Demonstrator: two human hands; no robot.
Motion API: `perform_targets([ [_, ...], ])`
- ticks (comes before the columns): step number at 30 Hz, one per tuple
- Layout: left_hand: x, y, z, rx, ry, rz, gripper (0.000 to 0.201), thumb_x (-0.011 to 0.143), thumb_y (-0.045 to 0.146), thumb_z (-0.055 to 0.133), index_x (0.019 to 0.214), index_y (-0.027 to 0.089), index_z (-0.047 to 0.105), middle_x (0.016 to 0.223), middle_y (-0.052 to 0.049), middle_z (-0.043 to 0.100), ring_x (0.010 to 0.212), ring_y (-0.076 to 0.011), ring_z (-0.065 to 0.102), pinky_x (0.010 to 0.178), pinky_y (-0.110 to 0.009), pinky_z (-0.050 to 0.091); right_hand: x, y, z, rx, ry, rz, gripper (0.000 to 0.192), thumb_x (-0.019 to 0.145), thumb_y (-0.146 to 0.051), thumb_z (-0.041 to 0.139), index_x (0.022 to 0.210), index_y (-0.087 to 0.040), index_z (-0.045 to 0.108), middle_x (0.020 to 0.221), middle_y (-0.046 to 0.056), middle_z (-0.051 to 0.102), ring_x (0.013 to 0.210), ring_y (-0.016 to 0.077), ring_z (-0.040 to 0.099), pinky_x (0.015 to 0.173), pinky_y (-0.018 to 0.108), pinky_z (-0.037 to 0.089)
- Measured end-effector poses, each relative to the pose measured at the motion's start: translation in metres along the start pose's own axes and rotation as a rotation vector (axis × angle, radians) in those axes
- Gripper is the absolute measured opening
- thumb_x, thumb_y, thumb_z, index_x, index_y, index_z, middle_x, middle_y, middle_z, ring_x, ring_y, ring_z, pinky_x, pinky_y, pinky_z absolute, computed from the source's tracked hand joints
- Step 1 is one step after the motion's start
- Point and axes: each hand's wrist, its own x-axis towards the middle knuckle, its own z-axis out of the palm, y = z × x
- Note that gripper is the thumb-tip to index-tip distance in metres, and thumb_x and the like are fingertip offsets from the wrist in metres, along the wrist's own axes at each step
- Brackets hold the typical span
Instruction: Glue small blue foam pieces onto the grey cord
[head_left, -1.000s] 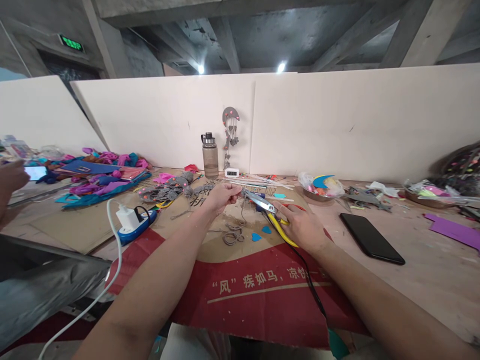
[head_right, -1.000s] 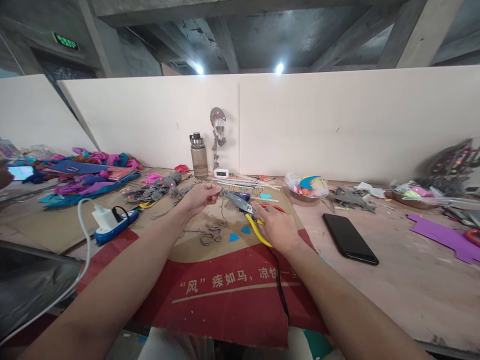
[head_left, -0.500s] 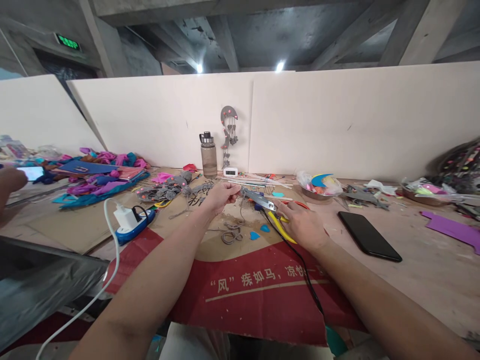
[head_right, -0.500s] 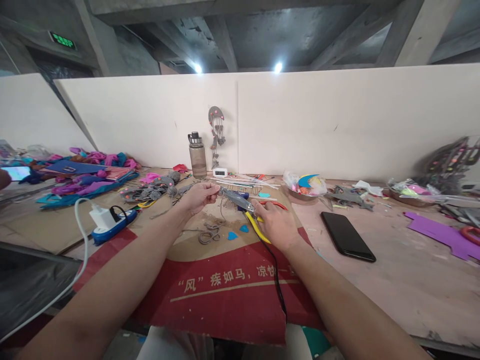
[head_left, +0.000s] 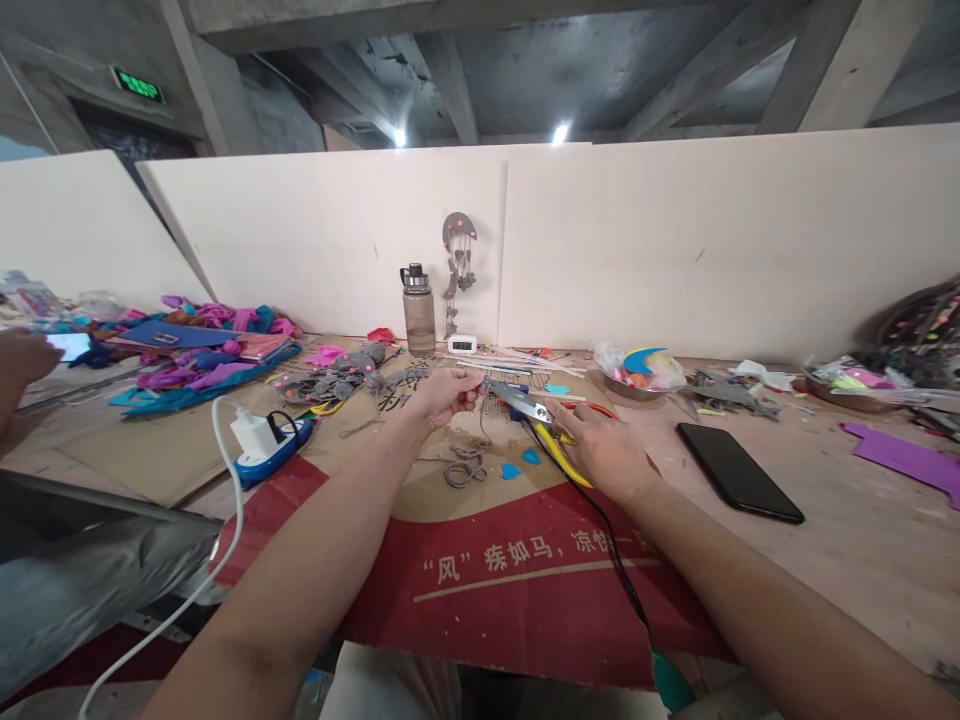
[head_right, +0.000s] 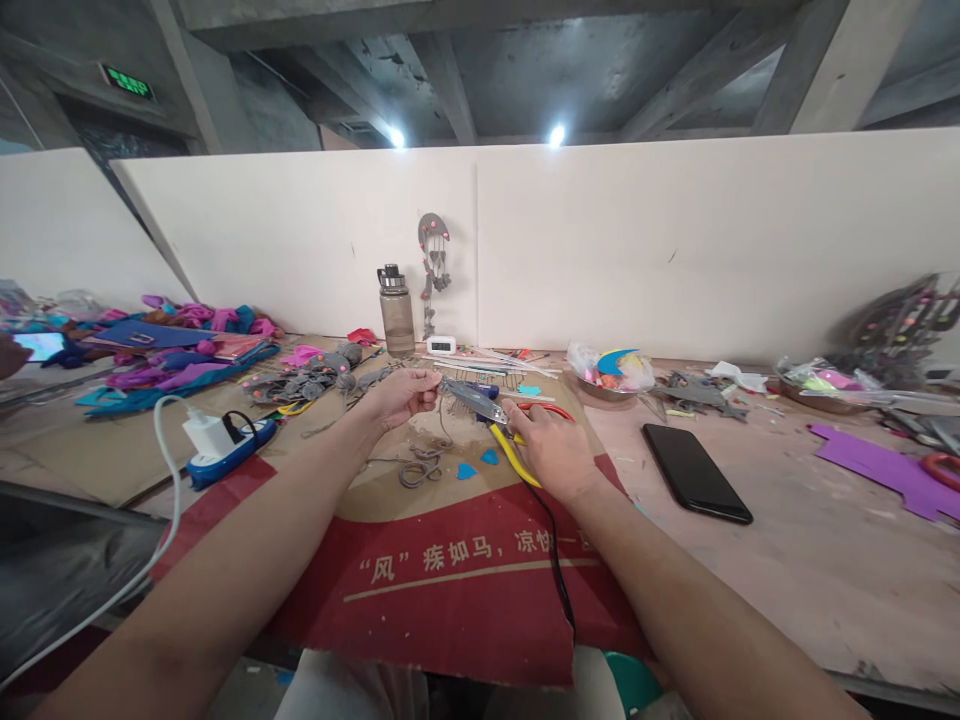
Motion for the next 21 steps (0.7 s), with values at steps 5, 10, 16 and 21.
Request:
perform_targets([
  [5,0.001,-0.003,0.002,-0.071,0.033,0.006,0.023,0.073,0.018,0.075,0.062,0.009,0.057,0.056,0.000,0.054,0.044,-0.0030,0.041,0.044,-0.017,0.036,0.000,-0.001,0.001,0.010,-0.026,0.000,0.047,0.095,-0.034,0.040,0.142,-0.027,0.044,0.115,0.011,0.066,0.089,0.0215,0.063,0.063,0.027,0.037],
  [10,0.003,-0.007,-0.002,-0.086,0.015,-0.021,0.022,0.072,0.018,0.076,0.064,0.010,0.058,0.057,0.000,0.055,0.044,-0.0028,0.042,0.045,-0.017,0.039,0.000,-0.002,0.001,0.013,-0.048,-0.007,0.045,0.096,-0.035,0.036,0.139,-0.027,0.047,0.111,0.011,0.068,0.086,0.0229,0.064,0.061,0.027,0.037],
  [16,0.006,-0.006,-0.007,-0.111,-0.021,-0.063,0.022,0.067,0.019,0.080,0.065,0.010,0.060,0.058,0.000,0.056,0.044,-0.0027,0.043,0.045,-0.016,0.039,0.000,-0.001,0.003,0.078,-0.044,0.007,0.046,0.091,-0.030,0.045,0.136,-0.026,0.050,0.110,0.010,0.069,0.087,0.0237,0.065,0.061,0.027,0.037],
  [21,0.006,-0.006,-0.009,-0.033,0.058,0.018,0.024,0.065,0.024,0.082,0.066,0.010,0.062,0.059,0.000,0.056,0.046,-0.0034,0.045,0.046,-0.017,0.040,0.000,0.005,0.009,0.295,0.078,0.111,0.045,0.087,-0.025,0.047,0.131,-0.025,0.056,0.099,0.008,0.073,0.079,0.0214,0.065,0.058,0.027,0.036],
])
